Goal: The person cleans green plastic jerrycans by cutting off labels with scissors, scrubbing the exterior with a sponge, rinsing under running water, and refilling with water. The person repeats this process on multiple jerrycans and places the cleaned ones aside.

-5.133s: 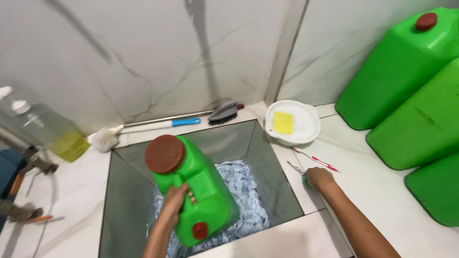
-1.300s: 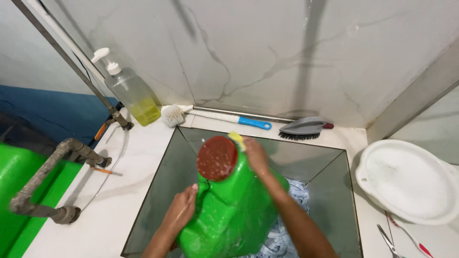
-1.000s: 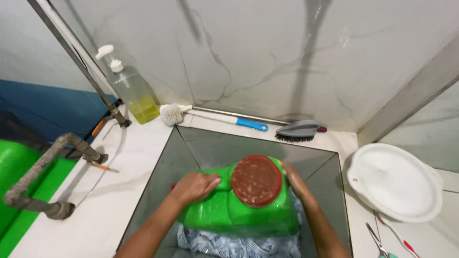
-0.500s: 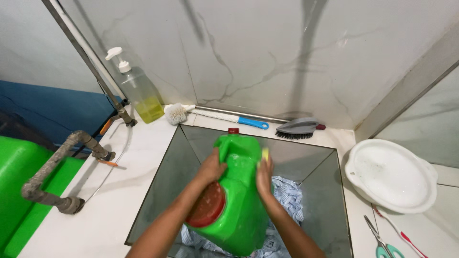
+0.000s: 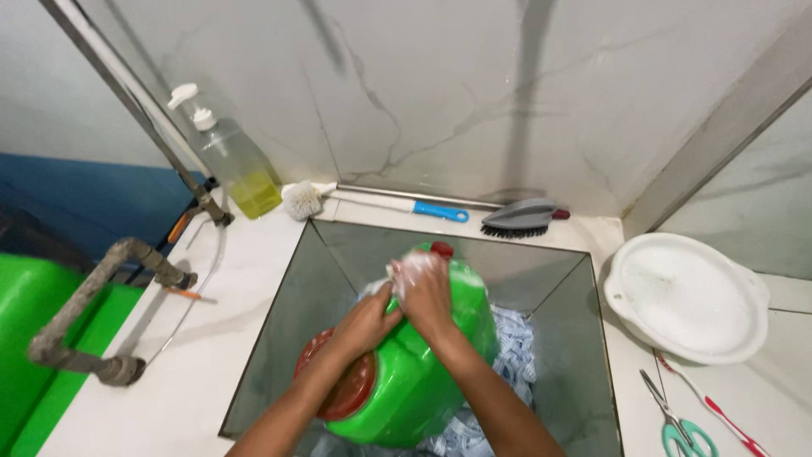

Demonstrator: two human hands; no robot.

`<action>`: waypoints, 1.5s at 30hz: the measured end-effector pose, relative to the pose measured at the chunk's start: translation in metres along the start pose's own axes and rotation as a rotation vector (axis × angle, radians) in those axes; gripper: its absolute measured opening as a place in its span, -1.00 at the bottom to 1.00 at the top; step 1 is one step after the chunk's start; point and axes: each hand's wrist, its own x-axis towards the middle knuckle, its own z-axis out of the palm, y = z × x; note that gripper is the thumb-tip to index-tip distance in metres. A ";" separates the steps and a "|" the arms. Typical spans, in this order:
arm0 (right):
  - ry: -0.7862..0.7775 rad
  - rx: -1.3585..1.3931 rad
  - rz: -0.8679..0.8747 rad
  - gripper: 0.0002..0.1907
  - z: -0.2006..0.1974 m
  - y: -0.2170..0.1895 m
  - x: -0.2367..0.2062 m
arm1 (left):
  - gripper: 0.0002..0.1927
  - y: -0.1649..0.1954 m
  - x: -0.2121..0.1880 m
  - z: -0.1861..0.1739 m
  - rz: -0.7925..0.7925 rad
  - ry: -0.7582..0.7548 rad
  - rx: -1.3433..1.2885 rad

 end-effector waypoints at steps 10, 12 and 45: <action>-0.465 0.966 0.604 -0.48 -0.017 0.112 -0.020 | -0.35 0.015 -0.023 -0.029 0.094 -0.210 0.135; -0.405 0.928 0.831 -0.48 -0.001 0.130 -0.036 | -0.34 0.013 -0.022 -0.028 0.045 -0.186 0.133; -0.315 0.275 1.115 -0.48 0.015 0.039 -0.112 | -0.37 -0.066 0.026 -0.016 -0.430 0.232 -0.277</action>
